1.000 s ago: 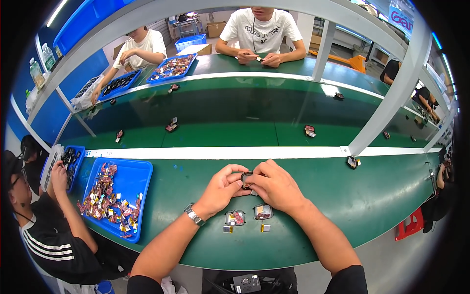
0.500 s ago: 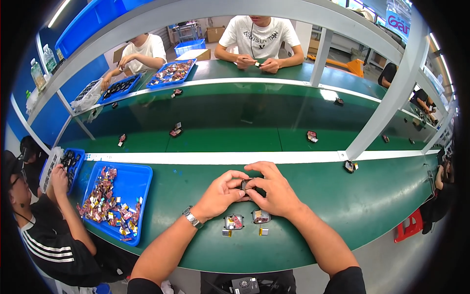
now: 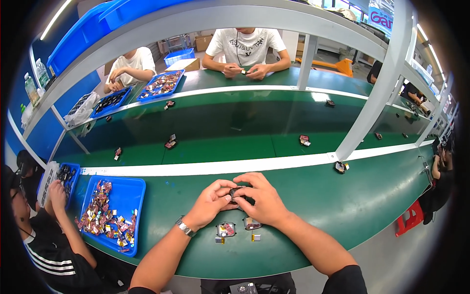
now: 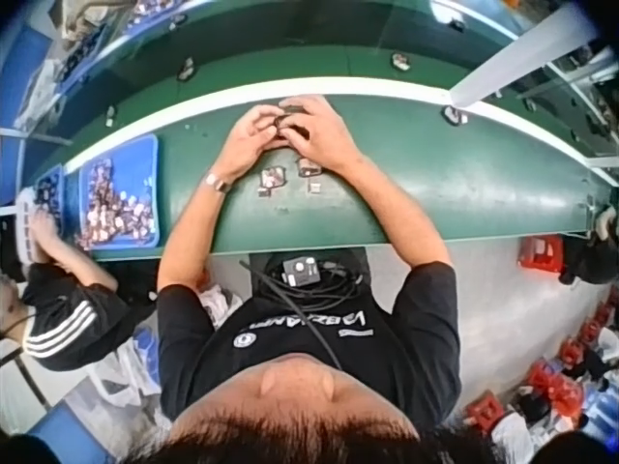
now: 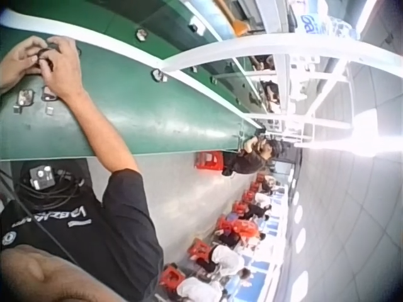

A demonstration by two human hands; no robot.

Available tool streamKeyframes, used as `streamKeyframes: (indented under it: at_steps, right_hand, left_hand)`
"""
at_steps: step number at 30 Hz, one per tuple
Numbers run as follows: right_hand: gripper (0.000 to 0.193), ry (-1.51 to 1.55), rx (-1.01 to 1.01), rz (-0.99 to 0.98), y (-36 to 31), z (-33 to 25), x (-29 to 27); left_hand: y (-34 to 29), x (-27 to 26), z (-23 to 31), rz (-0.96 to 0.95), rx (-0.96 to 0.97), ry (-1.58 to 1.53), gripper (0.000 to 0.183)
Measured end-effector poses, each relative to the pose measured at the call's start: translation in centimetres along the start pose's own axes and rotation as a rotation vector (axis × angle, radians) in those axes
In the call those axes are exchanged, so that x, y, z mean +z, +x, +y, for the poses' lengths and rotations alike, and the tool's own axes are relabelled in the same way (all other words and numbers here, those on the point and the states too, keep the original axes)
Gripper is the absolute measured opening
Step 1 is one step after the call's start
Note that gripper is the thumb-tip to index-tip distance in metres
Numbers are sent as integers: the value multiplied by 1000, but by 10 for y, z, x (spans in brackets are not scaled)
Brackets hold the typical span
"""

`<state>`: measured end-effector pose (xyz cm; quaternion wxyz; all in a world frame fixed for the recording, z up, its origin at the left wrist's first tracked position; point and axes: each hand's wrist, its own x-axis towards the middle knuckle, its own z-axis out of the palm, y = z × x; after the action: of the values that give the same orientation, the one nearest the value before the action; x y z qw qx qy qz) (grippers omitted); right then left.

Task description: Manually assembling small electronic components on a factory production line.

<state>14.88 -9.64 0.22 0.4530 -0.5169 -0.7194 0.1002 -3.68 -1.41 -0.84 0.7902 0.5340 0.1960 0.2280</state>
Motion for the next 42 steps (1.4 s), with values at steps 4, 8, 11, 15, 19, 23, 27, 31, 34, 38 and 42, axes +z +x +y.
streamKeyframes:
  at_steps: [4, 8, 11, 15, 19, 23, 27, 31, 34, 38, 42]
  right_hand:
    - [14, -10, -55, 26, 0, -2, 6]
    - [15, 3, -50, 32, 0, -3, 3]
    - [16, -4, -16, 39, 0, -5, 4]
    - [17, 6, 1, 65, -2, -7, 9]
    - [19, 19, 3, 80, -2, -7, 8]
    - [21, -15, -41, 86, 3, -14, 7]
    - [22, -113, -157, 118, 6, -19, 3]
    - [22, -95, -125, 141, 3, -17, 2]
    - [21, -71, -93, 143, 1, -16, 4]
    - [20, -5, -51, 143, 1, -16, 5]
    - [20, -34, -107, 143, 4, -22, 1]
  left_hand:
    - [-2, -1, 1, 7, 12, -49, 25]
    - [0, -1, 0, -1, 21, -40, 23]
    - [0, 0, 0, 10, 38, -57, 23]
    - [-1, -3, -2, 17, 37, -75, 23]
    - [-1, 1, -1, 26, 39, -72, 22]
    - [0, 0, -6, 31, 69, -68, 22]
    - [1, -4, -10, 23, 117, -124, 23]
    - [0, 2, -6, -5, 128, -168, 24]
    - [0, 0, -8, -17, 128, -170, 24]
    - [1, 2, -9, -7, 118, -161, 25]
    - [-1, 1, -10, 18, 125, -166, 24]
